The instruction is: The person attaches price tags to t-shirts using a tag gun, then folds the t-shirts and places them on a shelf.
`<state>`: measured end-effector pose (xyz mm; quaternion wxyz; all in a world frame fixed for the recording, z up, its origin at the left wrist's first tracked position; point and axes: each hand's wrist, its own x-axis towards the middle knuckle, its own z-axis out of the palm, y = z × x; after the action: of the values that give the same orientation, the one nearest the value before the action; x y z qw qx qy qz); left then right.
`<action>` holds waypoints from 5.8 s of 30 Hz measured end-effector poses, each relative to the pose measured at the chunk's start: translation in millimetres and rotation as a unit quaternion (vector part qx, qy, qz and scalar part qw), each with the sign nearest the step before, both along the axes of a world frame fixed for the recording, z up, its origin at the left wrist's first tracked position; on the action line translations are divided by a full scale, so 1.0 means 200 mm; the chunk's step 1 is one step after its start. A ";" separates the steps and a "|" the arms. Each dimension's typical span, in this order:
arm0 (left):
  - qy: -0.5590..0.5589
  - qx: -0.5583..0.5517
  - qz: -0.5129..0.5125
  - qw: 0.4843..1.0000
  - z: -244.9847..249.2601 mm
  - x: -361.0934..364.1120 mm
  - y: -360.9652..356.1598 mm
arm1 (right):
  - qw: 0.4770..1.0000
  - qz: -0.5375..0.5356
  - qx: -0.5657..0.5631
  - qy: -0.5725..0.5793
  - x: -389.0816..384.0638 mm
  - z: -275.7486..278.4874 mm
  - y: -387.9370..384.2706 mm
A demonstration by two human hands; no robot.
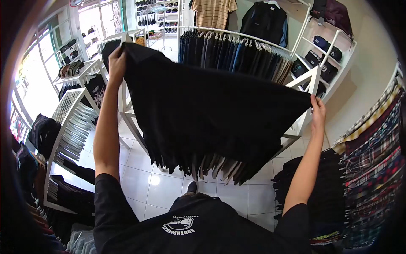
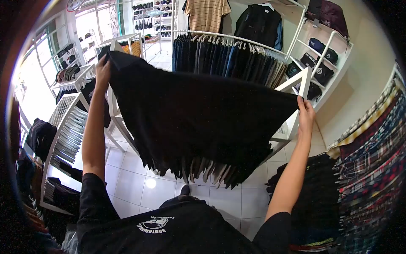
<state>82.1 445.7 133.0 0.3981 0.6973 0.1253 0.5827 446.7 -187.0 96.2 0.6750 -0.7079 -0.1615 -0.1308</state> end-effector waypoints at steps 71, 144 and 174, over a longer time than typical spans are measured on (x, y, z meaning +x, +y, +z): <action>0.267 -0.006 0.070 0.961 -1.07 0.46 0.11 | 0.799 -0.019 -0.599 -0.057 0.53 -0.65 0.68; 0.294 0.061 -0.115 0.947 -0.80 0.35 0.00 | 0.877 0.433 -0.198 0.062 -0.28 -0.68 2.46; 0.573 0.188 0.073 0.794 -1.06 0.68 0.25 | 0.796 0.198 -0.539 -0.190 -0.48 -0.88 2.58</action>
<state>218.5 496.2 -78.7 0.0707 0.9536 0.2691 0.1154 351.4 329.2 -80.7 0.1509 -0.8710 -0.4672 -0.0180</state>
